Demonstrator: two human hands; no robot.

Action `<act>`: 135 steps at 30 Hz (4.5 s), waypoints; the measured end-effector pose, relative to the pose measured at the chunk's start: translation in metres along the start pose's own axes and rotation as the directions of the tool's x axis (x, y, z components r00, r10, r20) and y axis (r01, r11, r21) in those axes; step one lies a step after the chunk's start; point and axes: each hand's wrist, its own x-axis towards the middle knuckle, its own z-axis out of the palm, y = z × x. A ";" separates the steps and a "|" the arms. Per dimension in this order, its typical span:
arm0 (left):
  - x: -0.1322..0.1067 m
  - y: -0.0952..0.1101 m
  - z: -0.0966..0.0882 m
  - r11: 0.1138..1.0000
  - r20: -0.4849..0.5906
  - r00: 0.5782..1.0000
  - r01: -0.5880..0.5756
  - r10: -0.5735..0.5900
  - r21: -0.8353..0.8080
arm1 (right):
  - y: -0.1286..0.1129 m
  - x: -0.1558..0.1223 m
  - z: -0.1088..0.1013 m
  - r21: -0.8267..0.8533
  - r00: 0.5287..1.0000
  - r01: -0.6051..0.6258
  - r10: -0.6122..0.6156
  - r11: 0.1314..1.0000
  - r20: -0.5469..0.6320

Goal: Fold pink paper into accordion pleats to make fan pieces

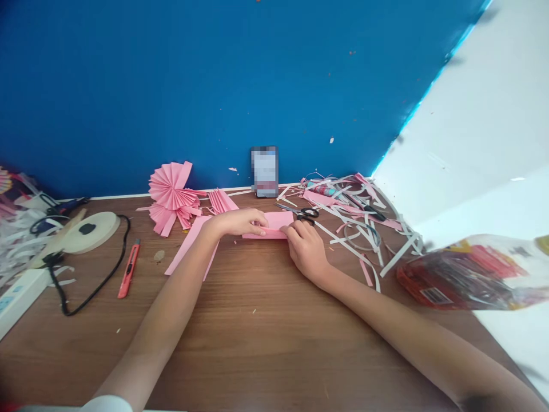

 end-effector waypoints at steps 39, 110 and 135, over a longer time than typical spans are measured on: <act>-0.007 0.019 0.002 0.913 0.018 0.938 0.334 -0.347 0.233 | -0.003 0.001 -0.004 -0.379 0.986 0.126 -0.076 0.917 0.146; 0.005 -0.009 0.007 0.954 0.152 0.943 0.299 -0.296 0.000 | 0.009 0.022 -0.020 -0.277 0.913 0.047 0.071 0.960 0.402; 0.003 0.031 0.009 0.910 0.142 0.910 0.356 -0.390 0.214 | 0.005 0.018 -0.018 -0.107 0.833 0.323 -0.229 0.940 0.503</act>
